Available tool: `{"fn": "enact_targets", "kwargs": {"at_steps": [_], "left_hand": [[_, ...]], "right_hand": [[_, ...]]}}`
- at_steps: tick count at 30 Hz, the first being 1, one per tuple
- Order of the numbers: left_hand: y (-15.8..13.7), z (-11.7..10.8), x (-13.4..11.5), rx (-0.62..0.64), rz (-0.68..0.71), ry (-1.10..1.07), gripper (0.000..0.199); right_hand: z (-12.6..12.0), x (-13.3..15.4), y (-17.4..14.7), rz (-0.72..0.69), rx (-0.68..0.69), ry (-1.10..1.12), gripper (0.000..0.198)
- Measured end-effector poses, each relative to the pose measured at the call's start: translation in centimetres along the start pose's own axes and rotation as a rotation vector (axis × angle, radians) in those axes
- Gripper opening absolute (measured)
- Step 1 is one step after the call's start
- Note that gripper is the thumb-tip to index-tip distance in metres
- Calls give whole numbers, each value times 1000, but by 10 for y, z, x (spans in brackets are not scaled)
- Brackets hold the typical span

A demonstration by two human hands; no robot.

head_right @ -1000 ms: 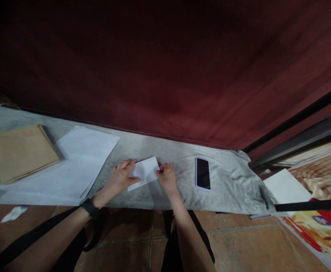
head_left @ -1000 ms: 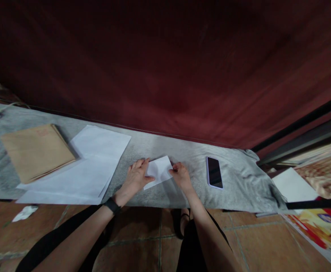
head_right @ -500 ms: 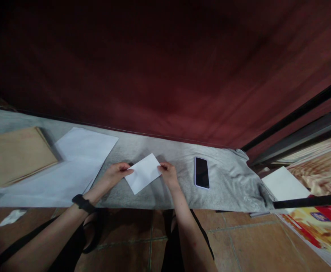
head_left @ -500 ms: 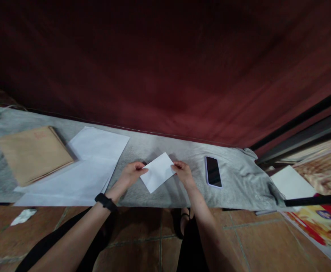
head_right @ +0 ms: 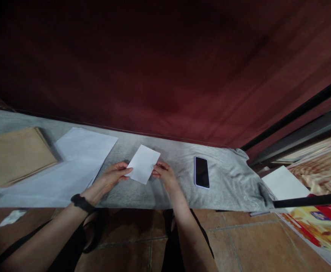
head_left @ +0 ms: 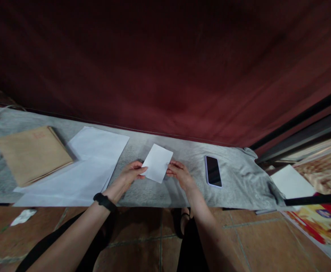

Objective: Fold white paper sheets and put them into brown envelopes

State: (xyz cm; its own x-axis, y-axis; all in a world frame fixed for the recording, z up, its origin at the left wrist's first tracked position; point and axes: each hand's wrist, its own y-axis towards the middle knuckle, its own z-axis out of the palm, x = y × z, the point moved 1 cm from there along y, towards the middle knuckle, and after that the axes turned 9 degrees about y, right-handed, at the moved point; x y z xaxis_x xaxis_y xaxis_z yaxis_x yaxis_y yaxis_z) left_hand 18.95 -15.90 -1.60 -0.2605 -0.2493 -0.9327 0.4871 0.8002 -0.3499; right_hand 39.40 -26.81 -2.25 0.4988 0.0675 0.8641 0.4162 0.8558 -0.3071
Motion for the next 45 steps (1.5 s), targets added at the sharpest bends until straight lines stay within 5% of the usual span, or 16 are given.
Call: {"fn": "enact_targets", "kwargs": {"at_steps": [9, 16, 23, 29, 34, 39, 45], "left_hand": [[-9, 5, -10, 147, -38, -25, 44], [-1, 2, -9, 0, 32, -86, 46], [-3, 0, -5, 48, 72, 91, 31], [-1, 3, 0, -74, 43, 41, 28], [3, 8, 8, -120, 5, -34, 28], [1, 12, 13, -75, -15, 11, 24], [2, 13, 13, -87, -13, 114, 17]], "right_hand": [[0, -6, 5, 0, -19, -163, 19], [-11, -7, 10, -83, 59, -374, 18], [-11, -12, 19, -324, 30, -666, 24], [-5, -1, 7, -598, -117, -875, 31], [18, -11, -11, -781, -36, -1143, 37], [39, -39, -20, -690, 166, -1346, 45], [44, -58, -20, -583, 163, -1449, 51]]}}
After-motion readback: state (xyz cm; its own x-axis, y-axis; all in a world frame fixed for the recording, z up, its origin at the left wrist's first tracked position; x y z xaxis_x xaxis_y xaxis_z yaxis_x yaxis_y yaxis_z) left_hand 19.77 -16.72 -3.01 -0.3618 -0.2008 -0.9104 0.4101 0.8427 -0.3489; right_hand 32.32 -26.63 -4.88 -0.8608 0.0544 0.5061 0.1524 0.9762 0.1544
